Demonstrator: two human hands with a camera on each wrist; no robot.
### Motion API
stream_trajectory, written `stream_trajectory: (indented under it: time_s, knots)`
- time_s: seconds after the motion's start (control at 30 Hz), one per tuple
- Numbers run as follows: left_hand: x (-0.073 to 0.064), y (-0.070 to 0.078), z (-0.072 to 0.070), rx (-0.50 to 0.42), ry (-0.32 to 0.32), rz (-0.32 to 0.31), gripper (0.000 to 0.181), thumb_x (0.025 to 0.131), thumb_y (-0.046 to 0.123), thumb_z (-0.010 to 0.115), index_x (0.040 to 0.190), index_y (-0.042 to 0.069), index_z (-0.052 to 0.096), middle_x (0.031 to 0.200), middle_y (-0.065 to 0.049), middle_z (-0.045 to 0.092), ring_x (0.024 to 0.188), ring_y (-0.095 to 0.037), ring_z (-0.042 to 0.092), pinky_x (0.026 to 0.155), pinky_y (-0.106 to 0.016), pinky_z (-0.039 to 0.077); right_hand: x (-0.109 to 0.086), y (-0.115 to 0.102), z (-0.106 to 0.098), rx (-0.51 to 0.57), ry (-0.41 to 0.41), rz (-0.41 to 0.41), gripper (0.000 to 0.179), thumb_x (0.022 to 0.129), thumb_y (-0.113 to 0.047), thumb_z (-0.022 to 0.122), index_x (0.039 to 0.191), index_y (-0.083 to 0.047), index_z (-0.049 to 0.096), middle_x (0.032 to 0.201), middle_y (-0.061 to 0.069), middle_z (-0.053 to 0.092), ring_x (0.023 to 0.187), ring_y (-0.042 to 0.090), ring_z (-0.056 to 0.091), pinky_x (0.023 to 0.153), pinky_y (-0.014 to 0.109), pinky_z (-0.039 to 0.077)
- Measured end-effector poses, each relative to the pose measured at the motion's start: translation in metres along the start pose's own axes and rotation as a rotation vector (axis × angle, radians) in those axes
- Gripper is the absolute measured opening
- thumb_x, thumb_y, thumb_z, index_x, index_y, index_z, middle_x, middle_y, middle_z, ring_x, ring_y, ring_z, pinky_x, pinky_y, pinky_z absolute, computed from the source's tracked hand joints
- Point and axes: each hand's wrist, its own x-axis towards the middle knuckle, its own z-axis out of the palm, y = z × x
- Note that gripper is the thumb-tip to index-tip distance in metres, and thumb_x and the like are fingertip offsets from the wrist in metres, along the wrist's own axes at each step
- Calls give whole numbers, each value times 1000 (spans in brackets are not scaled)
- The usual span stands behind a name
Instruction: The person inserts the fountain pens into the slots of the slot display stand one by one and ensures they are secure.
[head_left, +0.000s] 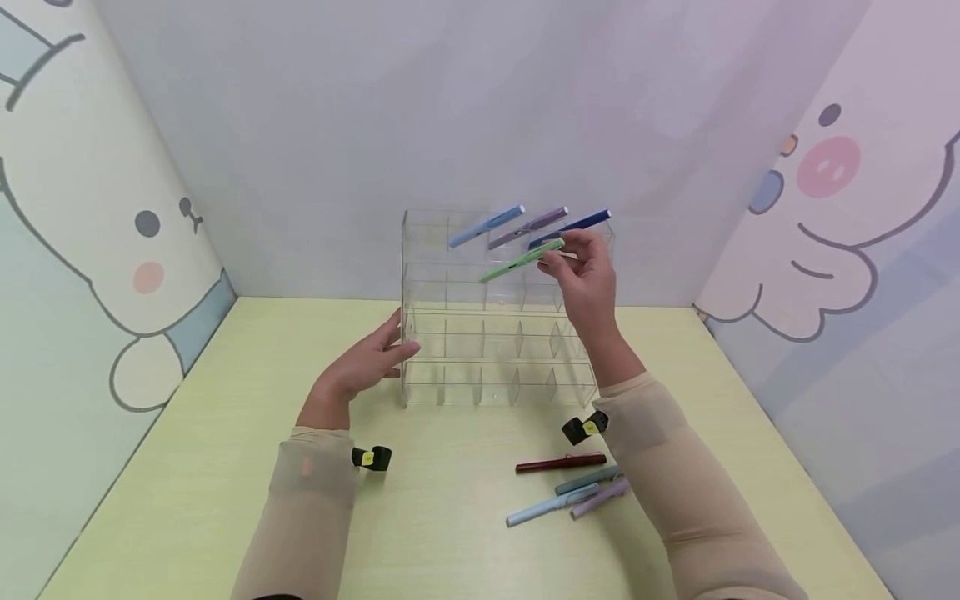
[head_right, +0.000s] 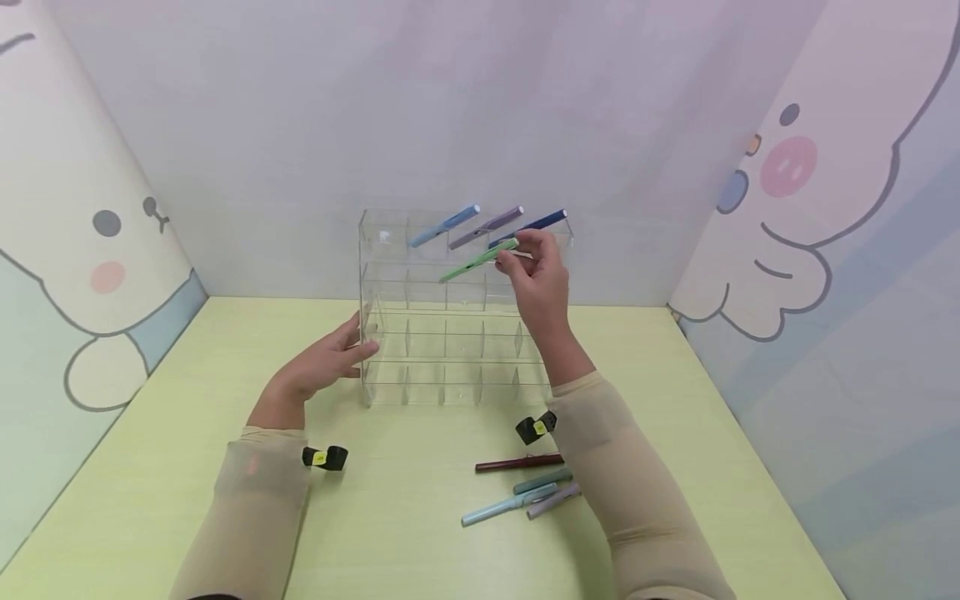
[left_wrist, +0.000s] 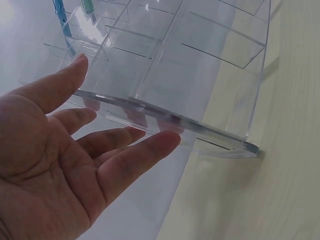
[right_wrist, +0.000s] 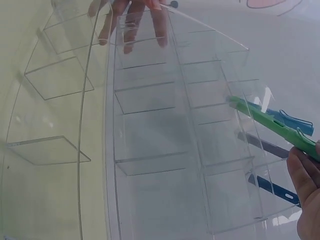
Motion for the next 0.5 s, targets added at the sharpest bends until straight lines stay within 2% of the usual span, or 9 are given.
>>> stream_trajectory:
  time_s: [0.13,0.33,0.5]
  knots:
    - [0,0,0,-6,3,3,82,96,52,57,152,51,-4,166,-6,9,123,-49,54,114,-68,16,-1,3,4,-34,-38,39,33,91,-3,68,119,3,52,101,8,65,89,15,72,82,33,59]
    - [0,1,-1,-2,2,4,82,97,50,56,153,50,-5,166,-6,9,123,-49,54,114,-68,16,-4,8,13,-121,-116,91,34,94,-13,66,121,2,53,107,14,65,95,18,71,85,31,58]
    - [-10,19,3,-5,-17,-23,82,101,44,53,155,43,-9,166,-8,7,126,-52,50,115,-68,13,-6,6,18,-218,-142,134,34,95,-11,65,123,6,55,110,19,67,96,17,70,86,28,57]
